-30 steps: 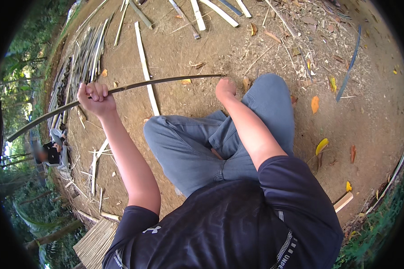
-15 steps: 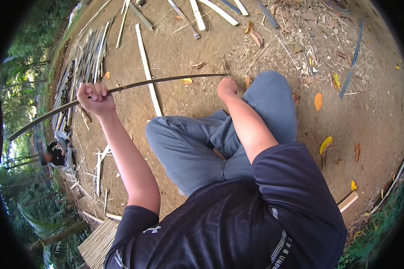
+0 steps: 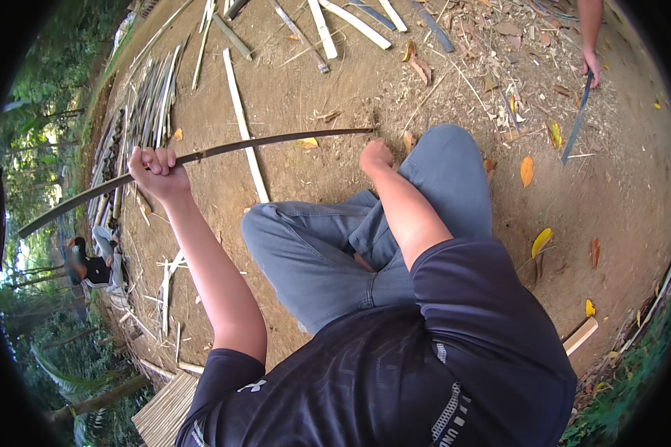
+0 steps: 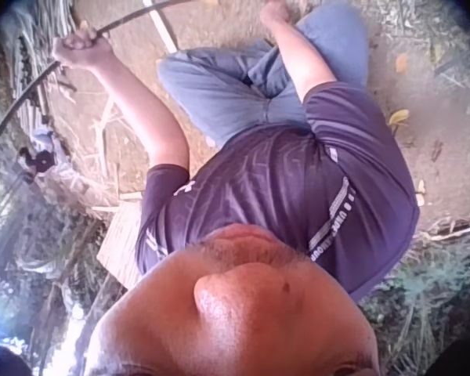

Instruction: The person whittles a long strip of bamboo using a knife while sitting cross-legged on the ground.

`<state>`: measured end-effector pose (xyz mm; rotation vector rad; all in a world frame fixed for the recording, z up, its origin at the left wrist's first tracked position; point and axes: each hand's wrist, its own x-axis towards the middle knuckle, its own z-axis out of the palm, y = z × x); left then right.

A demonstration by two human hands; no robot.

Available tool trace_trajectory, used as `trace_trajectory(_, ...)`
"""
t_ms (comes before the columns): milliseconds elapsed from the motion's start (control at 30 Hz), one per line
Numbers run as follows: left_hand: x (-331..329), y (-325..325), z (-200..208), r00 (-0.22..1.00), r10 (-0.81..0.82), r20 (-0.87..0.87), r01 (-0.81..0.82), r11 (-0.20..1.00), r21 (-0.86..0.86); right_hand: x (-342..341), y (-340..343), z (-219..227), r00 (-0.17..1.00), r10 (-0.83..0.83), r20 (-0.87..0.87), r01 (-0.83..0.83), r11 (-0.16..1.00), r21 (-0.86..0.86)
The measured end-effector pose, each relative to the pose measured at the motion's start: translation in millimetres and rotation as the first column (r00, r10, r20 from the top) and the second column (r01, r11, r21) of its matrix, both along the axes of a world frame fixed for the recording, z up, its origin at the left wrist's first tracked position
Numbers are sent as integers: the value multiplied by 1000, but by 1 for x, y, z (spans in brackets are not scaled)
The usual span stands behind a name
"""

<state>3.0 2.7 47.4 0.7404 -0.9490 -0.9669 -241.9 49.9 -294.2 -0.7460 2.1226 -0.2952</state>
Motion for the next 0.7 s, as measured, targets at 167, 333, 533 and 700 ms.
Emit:
trace_trajectory(167,-6,-1,0,999,-1,-32,2,999,35,-4,-8,-22,998,-66,-24,66,997,38)
trace_trajectory(333,-6,5,-2,998,39,-47,-37,998,44,-9,-7,-26,997,78,-27,-79,997,-16)
trace_trajectory(533,26,11,-6,994,-112,-16,112,994,1,4,8,28,984,155,-89,-160,985,-58)
trace_trajectory(700,30,5,-9,969,-237,-63,235,971,-40,-4,1,-4,949,263,-172,-269,963,-12)
